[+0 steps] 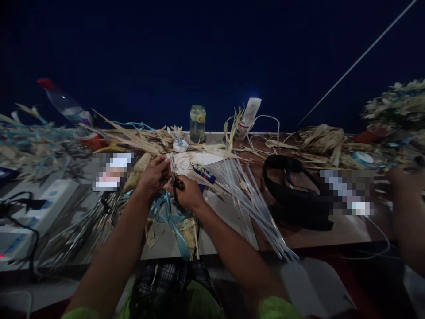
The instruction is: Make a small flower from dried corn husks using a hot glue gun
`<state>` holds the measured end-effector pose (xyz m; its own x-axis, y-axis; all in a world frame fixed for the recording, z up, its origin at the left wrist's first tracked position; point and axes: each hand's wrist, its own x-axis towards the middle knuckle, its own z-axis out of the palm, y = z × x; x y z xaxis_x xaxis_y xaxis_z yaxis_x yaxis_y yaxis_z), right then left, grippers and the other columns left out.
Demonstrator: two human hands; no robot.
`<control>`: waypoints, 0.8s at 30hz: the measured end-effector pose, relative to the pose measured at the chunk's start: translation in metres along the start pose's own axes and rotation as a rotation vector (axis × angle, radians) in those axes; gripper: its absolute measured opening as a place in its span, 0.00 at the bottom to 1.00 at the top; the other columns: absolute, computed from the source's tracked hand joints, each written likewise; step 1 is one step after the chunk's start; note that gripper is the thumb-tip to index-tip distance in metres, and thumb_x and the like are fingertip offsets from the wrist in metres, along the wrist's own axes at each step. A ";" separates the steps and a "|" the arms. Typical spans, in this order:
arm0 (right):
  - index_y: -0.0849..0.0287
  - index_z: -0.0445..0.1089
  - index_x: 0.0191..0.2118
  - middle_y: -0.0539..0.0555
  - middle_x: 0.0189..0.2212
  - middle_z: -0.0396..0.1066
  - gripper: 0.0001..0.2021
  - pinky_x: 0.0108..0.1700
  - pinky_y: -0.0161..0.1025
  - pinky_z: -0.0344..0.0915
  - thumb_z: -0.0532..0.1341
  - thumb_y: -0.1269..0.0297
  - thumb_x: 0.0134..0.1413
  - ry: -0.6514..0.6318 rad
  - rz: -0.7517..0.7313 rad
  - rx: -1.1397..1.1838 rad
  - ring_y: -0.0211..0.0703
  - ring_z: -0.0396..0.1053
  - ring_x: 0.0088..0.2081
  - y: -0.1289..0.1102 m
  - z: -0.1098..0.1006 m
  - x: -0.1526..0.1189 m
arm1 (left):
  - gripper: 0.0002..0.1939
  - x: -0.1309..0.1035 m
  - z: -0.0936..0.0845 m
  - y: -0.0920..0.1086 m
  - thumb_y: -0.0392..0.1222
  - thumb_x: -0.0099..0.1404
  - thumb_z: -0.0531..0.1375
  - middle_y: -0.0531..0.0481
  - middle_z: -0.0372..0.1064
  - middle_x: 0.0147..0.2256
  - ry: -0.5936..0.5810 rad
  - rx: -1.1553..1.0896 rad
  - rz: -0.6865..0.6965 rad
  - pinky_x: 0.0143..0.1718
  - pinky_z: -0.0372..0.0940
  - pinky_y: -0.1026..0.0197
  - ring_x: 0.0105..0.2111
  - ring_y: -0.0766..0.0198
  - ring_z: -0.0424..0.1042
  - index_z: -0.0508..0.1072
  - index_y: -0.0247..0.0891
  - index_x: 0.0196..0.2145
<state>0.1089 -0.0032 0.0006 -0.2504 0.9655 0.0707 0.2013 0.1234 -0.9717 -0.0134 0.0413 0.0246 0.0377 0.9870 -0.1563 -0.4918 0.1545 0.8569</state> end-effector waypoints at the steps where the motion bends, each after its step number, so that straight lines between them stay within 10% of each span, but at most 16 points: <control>1: 0.60 0.66 0.32 0.46 0.20 0.60 0.12 0.25 0.30 0.55 0.59 0.56 0.43 0.001 0.001 0.004 0.31 0.56 0.22 0.000 0.000 0.000 | 0.17 0.000 0.000 0.000 0.40 0.44 0.66 0.63 0.52 0.15 0.001 0.005 0.001 0.12 0.45 0.73 0.11 0.79 0.48 0.60 0.37 0.27; 24: 0.59 0.60 0.31 0.43 0.13 0.58 0.14 0.19 0.31 0.52 0.59 0.54 0.42 0.032 0.162 0.225 0.32 0.55 0.16 -0.012 -0.002 0.002 | 0.16 0.002 -0.002 0.002 0.38 0.45 0.65 0.64 0.50 0.13 0.067 -0.093 0.006 0.13 0.47 0.72 0.10 0.80 0.46 0.60 0.38 0.27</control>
<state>0.1083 -0.0025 0.0134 -0.2017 0.9756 -0.0864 0.0204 -0.0841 -0.9963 -0.0163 0.0431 0.0252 -0.0220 0.9822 -0.1866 -0.5702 0.1409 0.8093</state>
